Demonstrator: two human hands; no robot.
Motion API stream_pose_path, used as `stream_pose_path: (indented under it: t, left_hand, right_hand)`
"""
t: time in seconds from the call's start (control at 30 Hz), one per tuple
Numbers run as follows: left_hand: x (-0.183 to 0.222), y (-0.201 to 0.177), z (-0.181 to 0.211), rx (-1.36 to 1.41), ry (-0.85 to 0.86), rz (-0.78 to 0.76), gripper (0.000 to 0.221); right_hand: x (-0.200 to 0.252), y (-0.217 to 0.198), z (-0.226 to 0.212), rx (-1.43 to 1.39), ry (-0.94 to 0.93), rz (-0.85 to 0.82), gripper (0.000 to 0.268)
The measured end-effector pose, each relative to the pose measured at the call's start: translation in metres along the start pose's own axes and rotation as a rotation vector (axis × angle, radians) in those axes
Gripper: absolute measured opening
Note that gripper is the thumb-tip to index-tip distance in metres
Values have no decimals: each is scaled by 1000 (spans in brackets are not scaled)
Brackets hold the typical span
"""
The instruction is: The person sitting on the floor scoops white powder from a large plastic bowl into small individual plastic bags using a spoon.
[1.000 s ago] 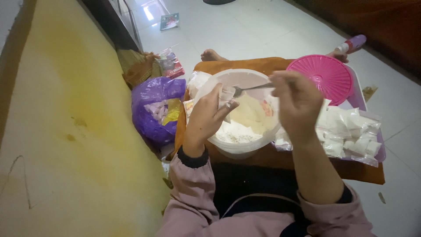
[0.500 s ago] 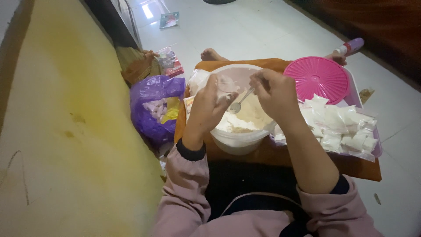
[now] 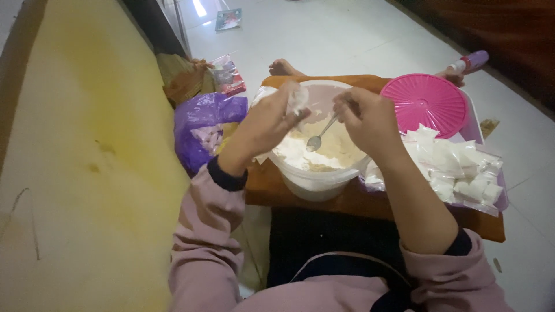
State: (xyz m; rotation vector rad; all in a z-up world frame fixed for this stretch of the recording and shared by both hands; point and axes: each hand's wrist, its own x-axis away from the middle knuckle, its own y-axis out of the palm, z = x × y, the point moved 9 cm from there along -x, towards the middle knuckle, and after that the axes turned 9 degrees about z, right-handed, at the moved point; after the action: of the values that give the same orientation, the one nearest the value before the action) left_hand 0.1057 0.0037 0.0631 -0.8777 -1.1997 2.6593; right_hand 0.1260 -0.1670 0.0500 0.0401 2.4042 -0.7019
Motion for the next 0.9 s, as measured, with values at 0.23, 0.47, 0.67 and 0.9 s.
stream_pose_path:
  t: [0.23,0.47,0.67,0.9]
  left_hand:
    - [-12,1,-19,307,-54,69,33]
    - [-17,19,-36,278,74,148,68]
    - [-8,19,-41,440,-81,146,40]
    - [-1,19,-49,513,-47,259,40]
  right_hand:
    - [-9,8,6,-65,110,-119,20]
    - [-28,21,25,9,257,-155,16]
    - [-33,26,22,-47,105,-99,16]
    - [-32,27,21,-94,143,-119,21]
